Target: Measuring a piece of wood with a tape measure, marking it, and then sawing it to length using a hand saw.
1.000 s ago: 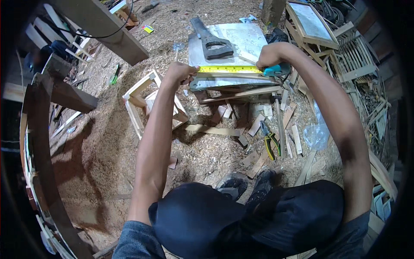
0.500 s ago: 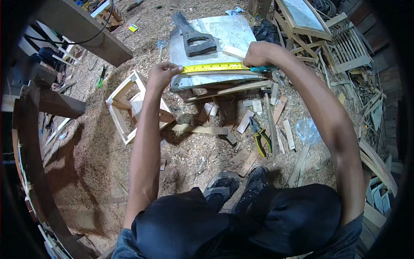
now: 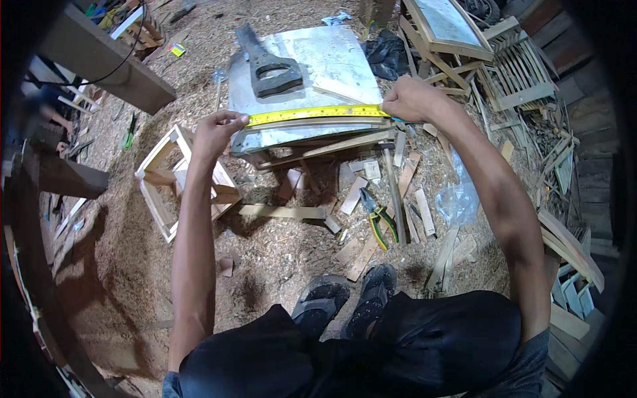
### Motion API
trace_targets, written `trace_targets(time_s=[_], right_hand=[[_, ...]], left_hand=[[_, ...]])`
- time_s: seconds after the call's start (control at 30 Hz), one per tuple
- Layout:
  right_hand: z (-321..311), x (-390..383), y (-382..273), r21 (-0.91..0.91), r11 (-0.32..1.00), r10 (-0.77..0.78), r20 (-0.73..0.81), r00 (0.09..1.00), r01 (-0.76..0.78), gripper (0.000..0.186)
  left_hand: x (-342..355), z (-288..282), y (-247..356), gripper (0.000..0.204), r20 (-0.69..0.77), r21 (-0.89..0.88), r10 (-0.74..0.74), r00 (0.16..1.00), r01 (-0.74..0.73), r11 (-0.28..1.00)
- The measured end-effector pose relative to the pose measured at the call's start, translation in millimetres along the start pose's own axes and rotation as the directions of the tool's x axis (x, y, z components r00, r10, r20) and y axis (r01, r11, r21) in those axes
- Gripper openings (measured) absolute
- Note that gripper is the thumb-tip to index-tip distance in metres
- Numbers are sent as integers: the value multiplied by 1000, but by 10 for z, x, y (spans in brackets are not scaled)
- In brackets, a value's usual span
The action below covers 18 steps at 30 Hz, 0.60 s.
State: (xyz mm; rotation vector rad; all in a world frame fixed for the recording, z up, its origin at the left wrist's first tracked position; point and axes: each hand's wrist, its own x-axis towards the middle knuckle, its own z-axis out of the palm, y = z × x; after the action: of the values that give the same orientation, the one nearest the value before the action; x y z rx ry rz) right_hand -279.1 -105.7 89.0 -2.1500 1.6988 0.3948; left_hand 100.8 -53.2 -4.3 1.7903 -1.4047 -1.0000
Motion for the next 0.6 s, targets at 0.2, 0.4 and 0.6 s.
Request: trace_targets(time_s=[0.2, 0.4, 0.6], right_hand=[[193, -217, 54, 39, 994, 111, -166, 980, -106, 34], [365, -329, 167, 44, 986, 168, -275, 947, -162, 30], [464, -392, 145, 64, 994, 106, -374, 921, -89, 30]], left_hand=[[3, -10, -3, 26, 28, -101, -11, 1000, 14, 995], [-44, 32, 78, 21, -7, -88, -43, 999, 42, 995], [-49, 8, 82, 21, 4, -134, -45, 999, 46, 990]])
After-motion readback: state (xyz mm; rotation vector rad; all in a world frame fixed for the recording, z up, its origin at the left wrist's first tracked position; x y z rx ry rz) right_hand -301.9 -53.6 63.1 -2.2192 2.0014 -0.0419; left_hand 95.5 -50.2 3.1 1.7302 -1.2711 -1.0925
